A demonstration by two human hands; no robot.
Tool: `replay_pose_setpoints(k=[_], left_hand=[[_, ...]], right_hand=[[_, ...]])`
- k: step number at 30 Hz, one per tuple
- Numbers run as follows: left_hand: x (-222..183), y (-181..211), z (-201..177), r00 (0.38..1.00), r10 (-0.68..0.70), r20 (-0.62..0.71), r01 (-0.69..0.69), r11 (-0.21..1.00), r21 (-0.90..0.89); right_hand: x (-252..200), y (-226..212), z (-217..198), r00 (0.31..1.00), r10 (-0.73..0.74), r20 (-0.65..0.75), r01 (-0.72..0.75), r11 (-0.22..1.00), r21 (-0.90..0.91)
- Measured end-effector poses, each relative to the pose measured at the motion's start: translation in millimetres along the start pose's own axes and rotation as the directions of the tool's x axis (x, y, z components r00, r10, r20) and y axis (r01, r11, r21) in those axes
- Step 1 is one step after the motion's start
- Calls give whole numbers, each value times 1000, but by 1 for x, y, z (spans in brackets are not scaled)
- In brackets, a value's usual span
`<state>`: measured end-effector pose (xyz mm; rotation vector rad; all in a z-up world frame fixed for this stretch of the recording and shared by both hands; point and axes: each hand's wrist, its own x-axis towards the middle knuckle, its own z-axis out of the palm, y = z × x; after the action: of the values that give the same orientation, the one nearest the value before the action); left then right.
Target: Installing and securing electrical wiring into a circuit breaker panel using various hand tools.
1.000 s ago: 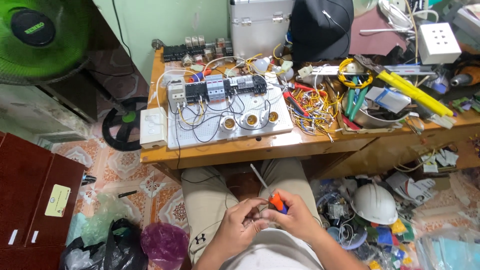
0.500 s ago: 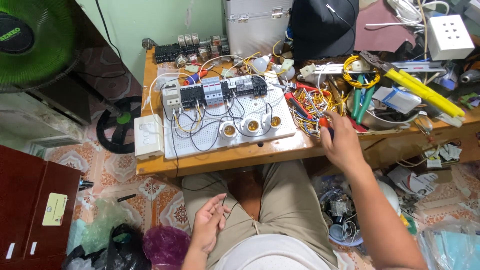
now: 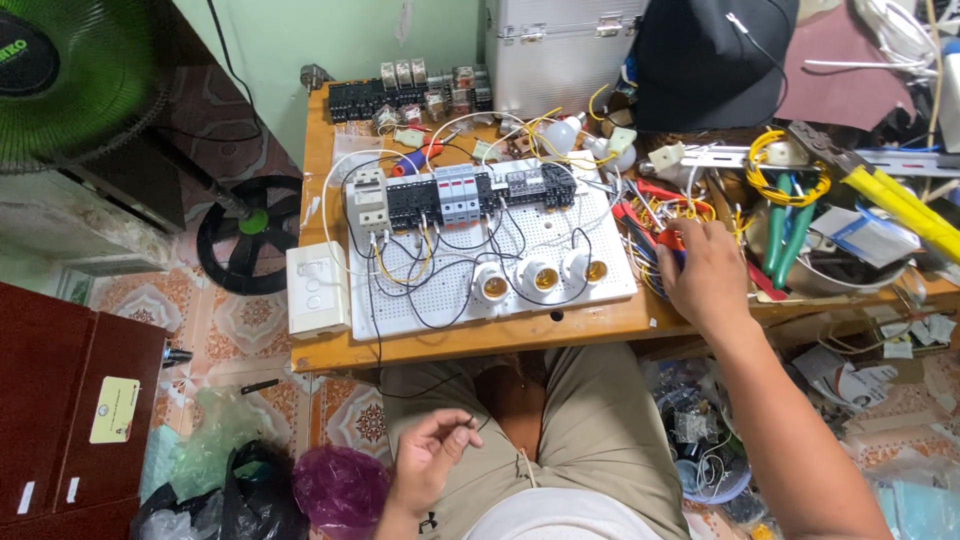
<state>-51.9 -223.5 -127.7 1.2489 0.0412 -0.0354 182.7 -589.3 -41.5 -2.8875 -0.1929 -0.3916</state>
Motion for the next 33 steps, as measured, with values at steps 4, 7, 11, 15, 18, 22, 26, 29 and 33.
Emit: replay_pose_setpoints(k=[4, 7, 11, 15, 18, 22, 26, 29, 33], left_hand=[[39, 55, 3, 974, 200, 110, -202, 979, -1], [77, 92, 8, 942, 307, 133, -294, 950, -109], [149, 119, 14, 850, 527, -15, -528, 849, -21], [219, 141, 34, 750, 661, -5, -659, 748, 80], [248, 136, 52, 742, 659, -126, -632, 750, 196], [272, 94, 44, 682, 723, -111, -625, 655, 426], [266, 82, 45, 617, 786, -22, -593, 484, 644], [268, 77, 44, 598, 800, 47, -606, 413, 680], [267, 78, 44, 596, 800, 66, -609, 397, 687]], right_hand=[[-3, 4, -3, 998, -42, -42, 43, 998, 34], [-5, 4, -6, 993, -86, -77, 89, 995, 38], [-9, 1, -9, 988, -108, -107, 113, 992, 50], [-9, -4, -19, 983, -127, -130, 140, 985, 97], [-1, 0, -27, 966, -186, -178, 209, 971, 118], [24, 16, -36, 962, -179, -207, 214, 963, 162], [40, 27, -49, 990, -113, -82, 124, 980, 158], [53, 37, -44, 992, -122, -29, 124, 989, 77], [60, 52, -28, 996, -92, 6, 92, 996, -3]])
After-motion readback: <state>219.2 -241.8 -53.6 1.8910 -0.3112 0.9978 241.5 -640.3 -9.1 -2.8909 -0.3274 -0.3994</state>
